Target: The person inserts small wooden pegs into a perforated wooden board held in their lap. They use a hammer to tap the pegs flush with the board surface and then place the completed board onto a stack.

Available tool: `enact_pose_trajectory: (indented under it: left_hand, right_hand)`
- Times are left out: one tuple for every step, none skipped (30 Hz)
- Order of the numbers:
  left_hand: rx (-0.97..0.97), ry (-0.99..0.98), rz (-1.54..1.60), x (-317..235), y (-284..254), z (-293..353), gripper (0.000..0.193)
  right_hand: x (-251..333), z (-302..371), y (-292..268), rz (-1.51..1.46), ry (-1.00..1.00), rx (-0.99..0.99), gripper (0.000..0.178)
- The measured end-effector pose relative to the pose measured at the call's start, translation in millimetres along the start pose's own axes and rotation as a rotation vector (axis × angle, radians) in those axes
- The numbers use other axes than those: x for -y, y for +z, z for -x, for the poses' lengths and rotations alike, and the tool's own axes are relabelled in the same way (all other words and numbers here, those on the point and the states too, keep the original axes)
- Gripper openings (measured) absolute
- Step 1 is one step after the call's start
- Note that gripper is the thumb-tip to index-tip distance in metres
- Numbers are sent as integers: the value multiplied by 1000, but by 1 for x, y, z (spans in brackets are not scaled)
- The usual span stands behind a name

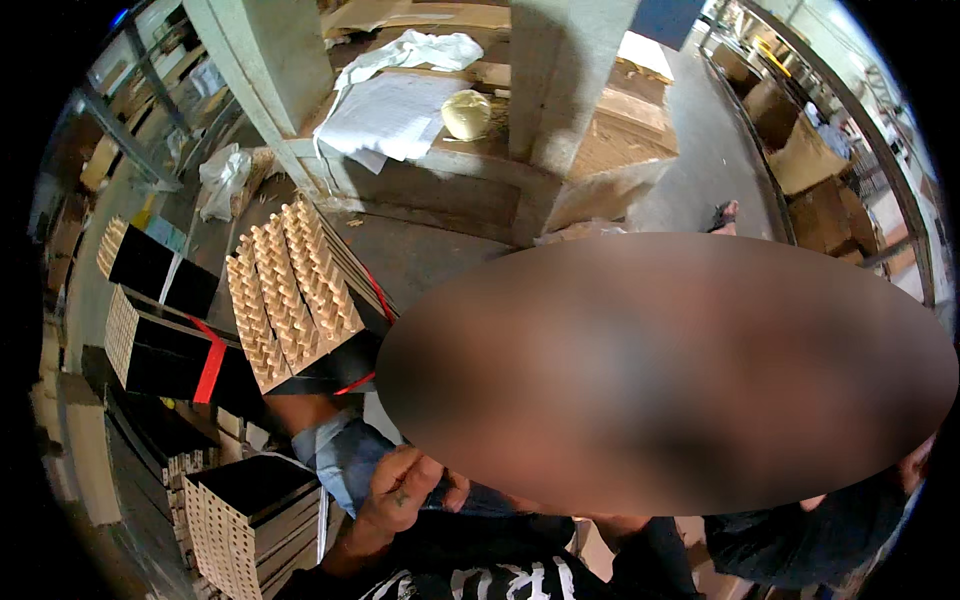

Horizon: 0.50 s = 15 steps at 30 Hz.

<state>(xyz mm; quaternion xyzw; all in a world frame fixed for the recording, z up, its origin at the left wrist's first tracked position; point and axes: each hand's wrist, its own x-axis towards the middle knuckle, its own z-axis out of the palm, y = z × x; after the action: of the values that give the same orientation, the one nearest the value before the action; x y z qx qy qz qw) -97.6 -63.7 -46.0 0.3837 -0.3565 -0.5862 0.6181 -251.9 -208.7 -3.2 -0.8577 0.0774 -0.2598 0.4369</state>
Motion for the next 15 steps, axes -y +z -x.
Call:
enact_pose_trajectory:
  left_hand:
    - [-24, 20, -47, 0, -1, -4, 38]
    - [-50, 37, -98, -2, -3, -8, 37]
    - [-78, 52, -150, -4, -5, -11, 36]
    - [-98, 80, -281, -3, -9, -15, 34]
    - [-108, 112, -402, 0, -17, -16, 32]
    - [-119, 145, -523, 1, -24, -16, 30]
    - [-248, 8, -378, -1, -34, -7, 24]
    - [-236, -32, -410, -2, -44, -4, 23]
    - [-212, -68, -430, -4, -52, -2, 23]
    - [-186, -103, -445, -4, -60, -1, 22]
    - [-160, -154, -412, -2, -65, 3, 25]
    - [-157, -165, -402, 0, -70, 6, 26]
    - [-159, -179, -398, 0, -74, 10, 27]
    - [-154, -194, -388, 1, -77, 14, 28]
    - [-166, -226, -369, 4, -81, 21, 29]
  right_hand:
    - [-4, -2, -9, 123, 51, -64, 10]
    - [-15, -7, -21, 186, 93, -160, 8]
    - [-40, -12, -37, 213, 135, -298, 9]
    - [-72, -16, -61, 253, 195, -433, 12]
    - [-106, -18, -89, 313, 237, -522, 16]
    - [-143, -16, -121, 315, 373, -577, 17]
    - [-193, -27, -129, 348, 398, -521, 16]
    - [-226, -33, -145, 431, 438, -469, 16]
    - [-254, -36, -162, 337, 536, -469, 16]
    - [-277, -38, -178, 247, 635, -468, 17]
    - [-298, -41, -192, 323, 709, -398, 17]
    - [-321, -46, -199, 387, 777, -326, 17]
    - [-344, -51, -199, 371, 813, -299, 17]
    - [-363, -52, -204, 436, 876, -217, 17]
    - [-380, -53, -208, 496, 936, -131, 18]
